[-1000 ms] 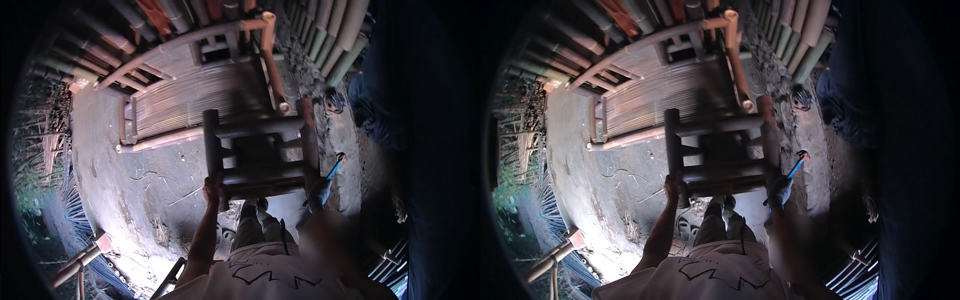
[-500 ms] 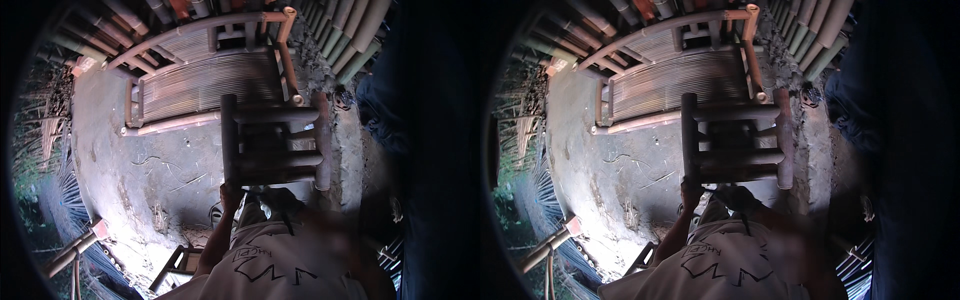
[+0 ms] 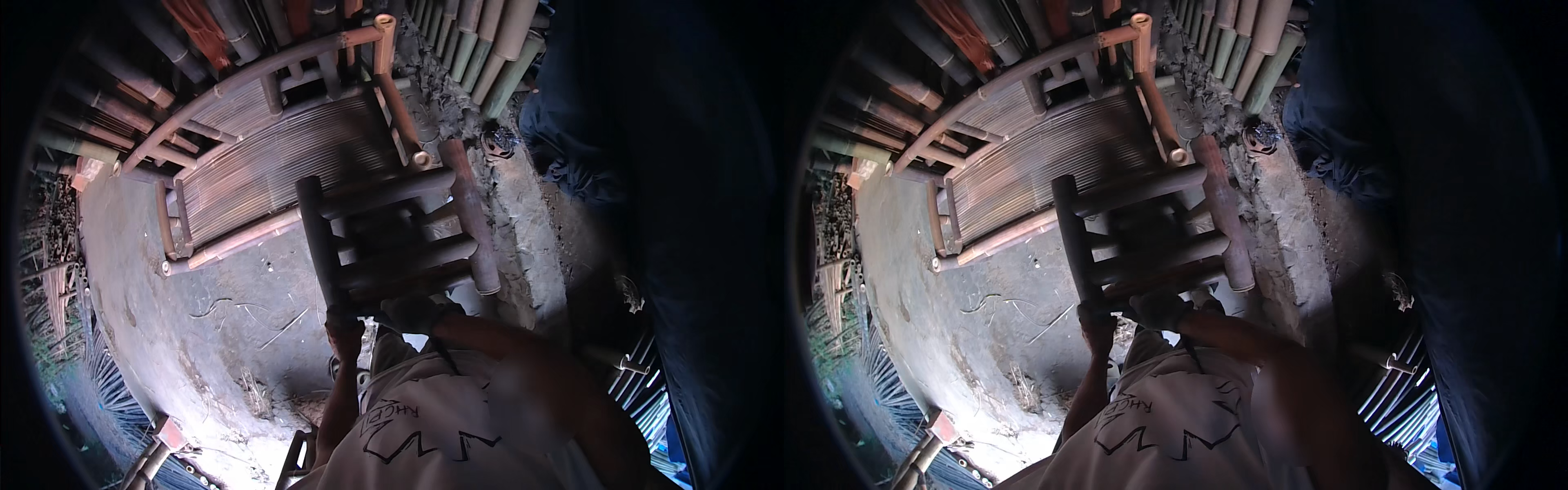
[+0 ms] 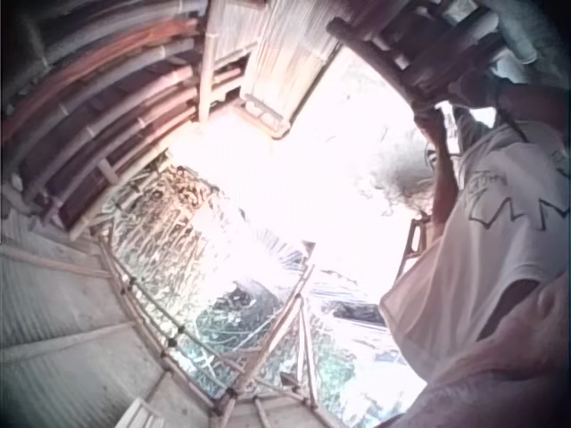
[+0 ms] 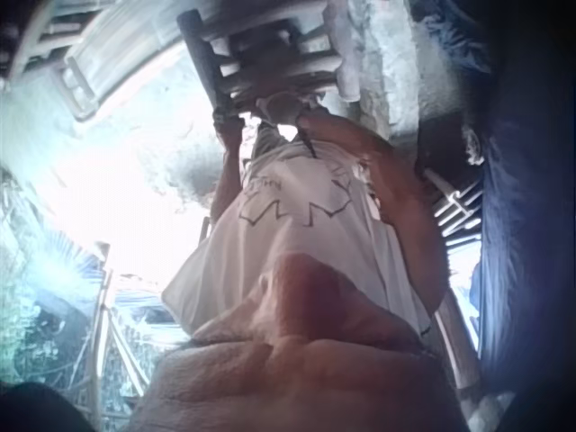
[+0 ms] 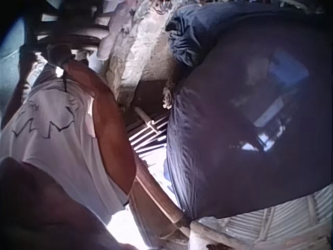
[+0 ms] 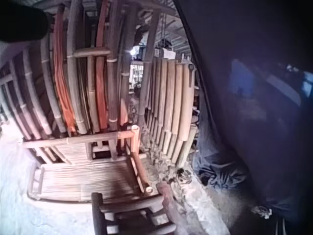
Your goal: The person is assembling a bamboo chair by hammering nails into the joints to secure the frame. They use a hammer to drive nails into the bamboo poles, occasionally picking up additional nails from a container on the ground.
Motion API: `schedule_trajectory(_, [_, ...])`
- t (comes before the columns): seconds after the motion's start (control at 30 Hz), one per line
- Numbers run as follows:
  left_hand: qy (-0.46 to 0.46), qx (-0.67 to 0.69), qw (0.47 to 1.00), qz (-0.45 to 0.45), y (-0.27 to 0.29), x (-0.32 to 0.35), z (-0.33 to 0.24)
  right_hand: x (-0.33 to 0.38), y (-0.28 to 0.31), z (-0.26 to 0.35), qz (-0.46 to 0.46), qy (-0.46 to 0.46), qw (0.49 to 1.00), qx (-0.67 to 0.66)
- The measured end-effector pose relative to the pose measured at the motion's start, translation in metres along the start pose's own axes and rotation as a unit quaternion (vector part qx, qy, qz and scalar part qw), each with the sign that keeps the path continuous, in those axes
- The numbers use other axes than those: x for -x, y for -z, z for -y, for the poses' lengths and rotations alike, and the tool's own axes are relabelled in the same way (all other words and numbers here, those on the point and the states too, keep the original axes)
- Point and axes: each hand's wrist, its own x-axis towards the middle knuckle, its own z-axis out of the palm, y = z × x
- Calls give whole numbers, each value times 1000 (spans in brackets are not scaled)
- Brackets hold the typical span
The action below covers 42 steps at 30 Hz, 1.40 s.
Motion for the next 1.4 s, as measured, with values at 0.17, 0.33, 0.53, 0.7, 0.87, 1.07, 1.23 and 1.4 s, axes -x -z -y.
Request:
schedule_trajectory(0.17, [-48,-23,998,29,10,-10,6,33,37,18,-18,-48,998,-33])
schedule_trajectory(0.33, [-123,-166,974,-96,-18,1,-63,153,81,-68,-88,-77,981,155])
schedule_trajectory(0.53, [-195,-198,957,83,-189,-10,-265,153,164,-193,-125,-90,875,459])
schedule_trajectory(0.7, [-120,-401,908,8,-287,5,-279,109,220,-229,-207,-58,976,-15])
schedule_trajectory(0.87, [-26,-326,945,19,-285,13,-331,108,230,-271,-144,-49,988,38])
schedule_trajectory(1.07, [-62,-299,952,-20,-298,11,-330,124,216,-294,-195,-21,980,-36])
schedule_trajectory(1.23, [-99,-323,941,-34,-293,9,-355,169,236,-288,-214,-129,945,-211])
schedule_trajectory(1.4, [-346,5,936,58,-420,-52,-441,302,135,-329,-219,-476,802,-286])
